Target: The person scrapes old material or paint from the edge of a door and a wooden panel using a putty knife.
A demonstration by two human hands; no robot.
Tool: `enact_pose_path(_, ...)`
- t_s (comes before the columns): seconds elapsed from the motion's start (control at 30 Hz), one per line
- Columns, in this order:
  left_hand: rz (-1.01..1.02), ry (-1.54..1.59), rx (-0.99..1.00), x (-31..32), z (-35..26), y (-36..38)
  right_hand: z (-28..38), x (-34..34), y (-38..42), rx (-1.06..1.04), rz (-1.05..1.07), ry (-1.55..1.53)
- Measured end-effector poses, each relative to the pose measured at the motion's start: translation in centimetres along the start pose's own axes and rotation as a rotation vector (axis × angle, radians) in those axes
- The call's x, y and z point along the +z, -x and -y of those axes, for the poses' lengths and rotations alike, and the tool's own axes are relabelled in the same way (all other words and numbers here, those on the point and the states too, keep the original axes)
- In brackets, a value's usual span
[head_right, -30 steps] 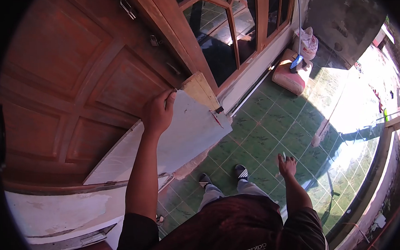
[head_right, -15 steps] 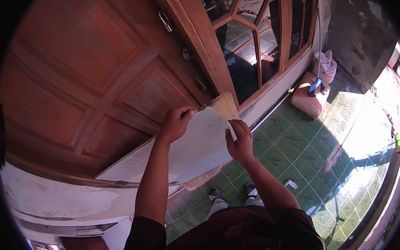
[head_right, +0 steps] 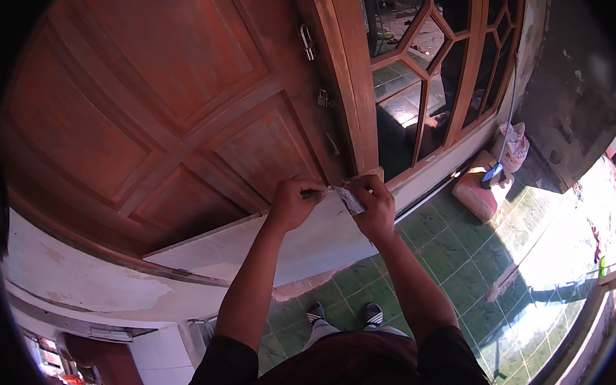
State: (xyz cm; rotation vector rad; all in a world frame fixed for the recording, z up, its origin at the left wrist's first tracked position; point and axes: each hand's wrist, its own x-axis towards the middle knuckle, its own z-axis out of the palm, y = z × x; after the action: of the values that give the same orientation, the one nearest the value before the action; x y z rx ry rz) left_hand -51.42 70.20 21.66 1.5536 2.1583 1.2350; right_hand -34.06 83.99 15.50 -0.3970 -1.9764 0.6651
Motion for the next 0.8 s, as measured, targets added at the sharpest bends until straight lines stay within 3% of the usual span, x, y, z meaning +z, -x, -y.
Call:
enact_pose_path(0.27, -0.072, -0.081, -0.016, 1.2, -0.6, -0.1, 0.7, -1.1, -2.0, 0.025, 0.030, -0.071)
enact_pose_path(0.47, -0.330, -0.293, 0.112, 3.6, -1.0, 0.6, 0.1, -1.3, -3.3, -0.024, 0.080, -0.059)
enact_pose_path(0.8, -0.093, -0.187, -0.030, 1.1, -2.0, -0.2, -0.3, -1.6, -3.0, 0.154, 0.145, -0.096)
